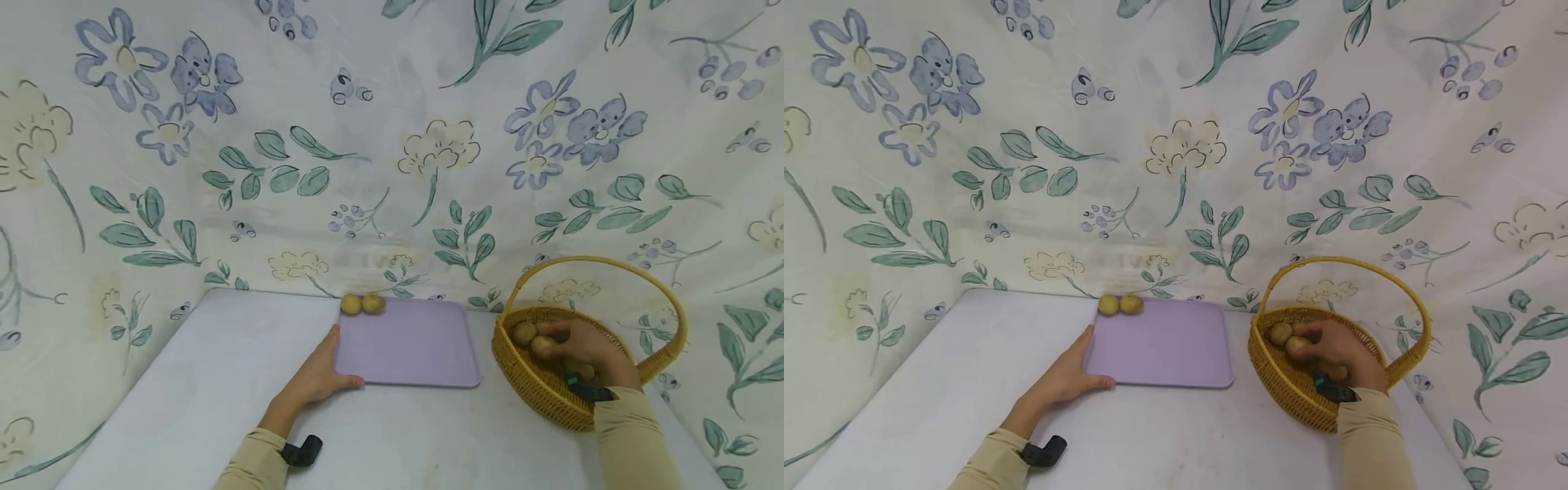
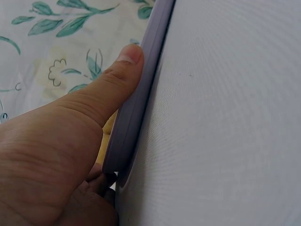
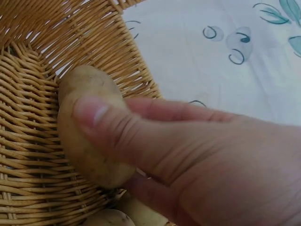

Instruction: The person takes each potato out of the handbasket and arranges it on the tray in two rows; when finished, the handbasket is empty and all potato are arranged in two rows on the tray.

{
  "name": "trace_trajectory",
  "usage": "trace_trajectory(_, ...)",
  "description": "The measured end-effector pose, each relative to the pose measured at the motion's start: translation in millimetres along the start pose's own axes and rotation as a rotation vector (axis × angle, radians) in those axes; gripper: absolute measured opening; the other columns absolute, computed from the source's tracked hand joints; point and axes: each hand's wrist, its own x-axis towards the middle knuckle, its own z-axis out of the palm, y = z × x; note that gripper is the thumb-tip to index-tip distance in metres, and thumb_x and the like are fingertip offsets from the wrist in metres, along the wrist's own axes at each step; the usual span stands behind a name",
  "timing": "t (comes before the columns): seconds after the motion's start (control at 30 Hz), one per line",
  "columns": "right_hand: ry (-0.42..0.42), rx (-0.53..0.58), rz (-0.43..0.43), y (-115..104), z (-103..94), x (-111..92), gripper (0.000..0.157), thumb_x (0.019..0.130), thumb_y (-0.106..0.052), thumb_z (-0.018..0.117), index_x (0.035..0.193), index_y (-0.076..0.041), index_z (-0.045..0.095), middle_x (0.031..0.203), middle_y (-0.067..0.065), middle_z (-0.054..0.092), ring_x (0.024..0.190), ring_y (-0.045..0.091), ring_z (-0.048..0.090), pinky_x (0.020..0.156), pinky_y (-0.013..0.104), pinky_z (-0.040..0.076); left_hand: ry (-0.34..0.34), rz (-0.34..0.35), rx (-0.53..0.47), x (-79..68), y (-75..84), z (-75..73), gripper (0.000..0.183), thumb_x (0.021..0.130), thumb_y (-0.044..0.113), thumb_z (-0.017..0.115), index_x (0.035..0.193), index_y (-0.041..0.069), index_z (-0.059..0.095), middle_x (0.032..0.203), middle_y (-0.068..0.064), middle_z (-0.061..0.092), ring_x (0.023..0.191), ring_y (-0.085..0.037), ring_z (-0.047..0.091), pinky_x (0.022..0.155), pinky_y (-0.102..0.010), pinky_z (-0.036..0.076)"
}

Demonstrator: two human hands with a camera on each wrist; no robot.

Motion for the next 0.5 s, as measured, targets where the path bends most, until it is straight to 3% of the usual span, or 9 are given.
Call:
trace_trajectory(0.13,0.036,-0.043,-0.026,-1.6,-3.5,-3.8,0.062,0.086,-0.044,0.080,0.136,-0.010,0.067,0.135,0.016,0.068,0.122,0.032,0.062,0.098,0.039,0.052,-0.007,0.001,0.010,2.4,0.3,2.0,0.138,0.071,0.050,0.091,0.161,-0.005,0.003,0.170,-0.025,0.006,0.158,-0.040,0.010,0.129,-0.054,0.015)
trace_trajectory(0.33,0.086,-0.073,-0.064,-14.1,-12.5,-8.6,0.063,0.088,-0.047,0.077,0.137,-0.009,0.066,0.139,0.019,0.064,0.134,0.047,0.052,0.108,0.062,0.045,-0.005,-0.007,0.028,4.7,1.5,-0.7,0.138,0.071,0.049,0.091,0.161,-0.005,0.002,0.170,-0.025,0.005,0.158,-0.040,0.009,0.130,-0.054,0.015)
trace_trajectory(0.5,0.123,-0.092,-0.104,-22.5,-15.9,-11.1,0.061,0.090,-0.046,0.076,0.137,-0.010,0.066,0.137,0.021,0.066,0.130,0.046,0.057,0.103,0.058,0.052,-0.013,-0.018,0.025,3.4,1.6,-1.4,0.138,0.071,0.048,0.091,0.161,-0.005,0.001,0.170,-0.025,0.005,0.158,-0.040,0.009,0.129,-0.055,0.015)
